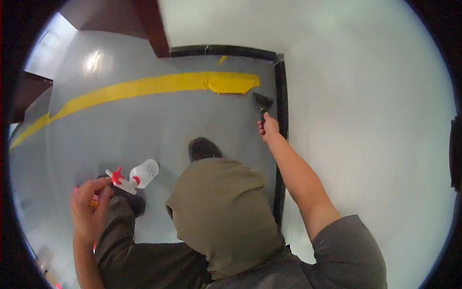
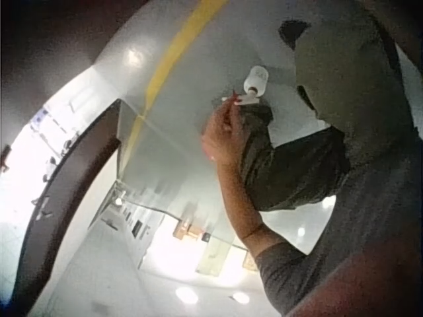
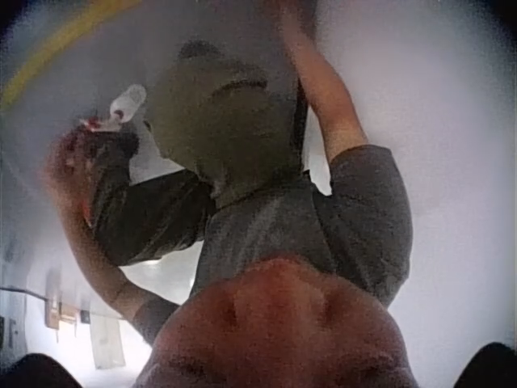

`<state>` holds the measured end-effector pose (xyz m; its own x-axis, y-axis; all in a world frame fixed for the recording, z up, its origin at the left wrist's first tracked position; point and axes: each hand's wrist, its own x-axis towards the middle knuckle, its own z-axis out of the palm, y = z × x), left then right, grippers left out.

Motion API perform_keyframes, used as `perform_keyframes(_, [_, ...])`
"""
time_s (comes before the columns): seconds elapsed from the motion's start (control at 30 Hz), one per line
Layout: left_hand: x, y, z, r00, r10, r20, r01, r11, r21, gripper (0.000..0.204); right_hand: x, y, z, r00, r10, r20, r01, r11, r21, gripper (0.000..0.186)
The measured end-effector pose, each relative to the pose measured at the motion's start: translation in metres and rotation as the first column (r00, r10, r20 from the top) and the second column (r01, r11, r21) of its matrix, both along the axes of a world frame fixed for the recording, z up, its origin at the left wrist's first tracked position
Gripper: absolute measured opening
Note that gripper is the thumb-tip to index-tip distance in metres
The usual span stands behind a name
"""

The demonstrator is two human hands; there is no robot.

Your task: The recorder uses a scraper to remove yellow tape from a gray floor near a doorway.

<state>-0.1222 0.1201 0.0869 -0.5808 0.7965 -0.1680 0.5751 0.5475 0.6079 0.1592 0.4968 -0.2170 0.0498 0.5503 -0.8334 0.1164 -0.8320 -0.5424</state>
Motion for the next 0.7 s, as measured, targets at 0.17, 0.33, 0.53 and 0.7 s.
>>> perform_keyframes(0.17, [-0.005,-0.009,0.003,0.998,0.05,0.032,-0.05,0.999,0.0,0.017,-0.002,0.008,0.018,0.999,0.019,0.04,-0.02,0.999,0.027,0.024])
perform_keyframes(0.33, [-0.006,-0.005,0.001,0.999,-0.047,-0.013,0.047,0.999,-0.027,0.016,-0.02,0.032,0.011,0.994,0.05,0.099,-0.05,0.999,-0.006,0.022])
perform_keyframes(0.53, [-0.009,-0.007,0.002,0.998,0.05,-0.047,-0.049,0.999,0.014,0.016,0.009,0.006,0.006,0.998,0.049,0.045,-0.05,0.999,0.02,0.025])
perform_keyframes(0.7, [-0.012,-0.005,0.005,0.99,0.127,0.066,-0.129,0.991,0.023,0.015,-0.013,0.057,0.011,0.992,0.088,0.085,-0.086,0.996,-0.028,0.022])
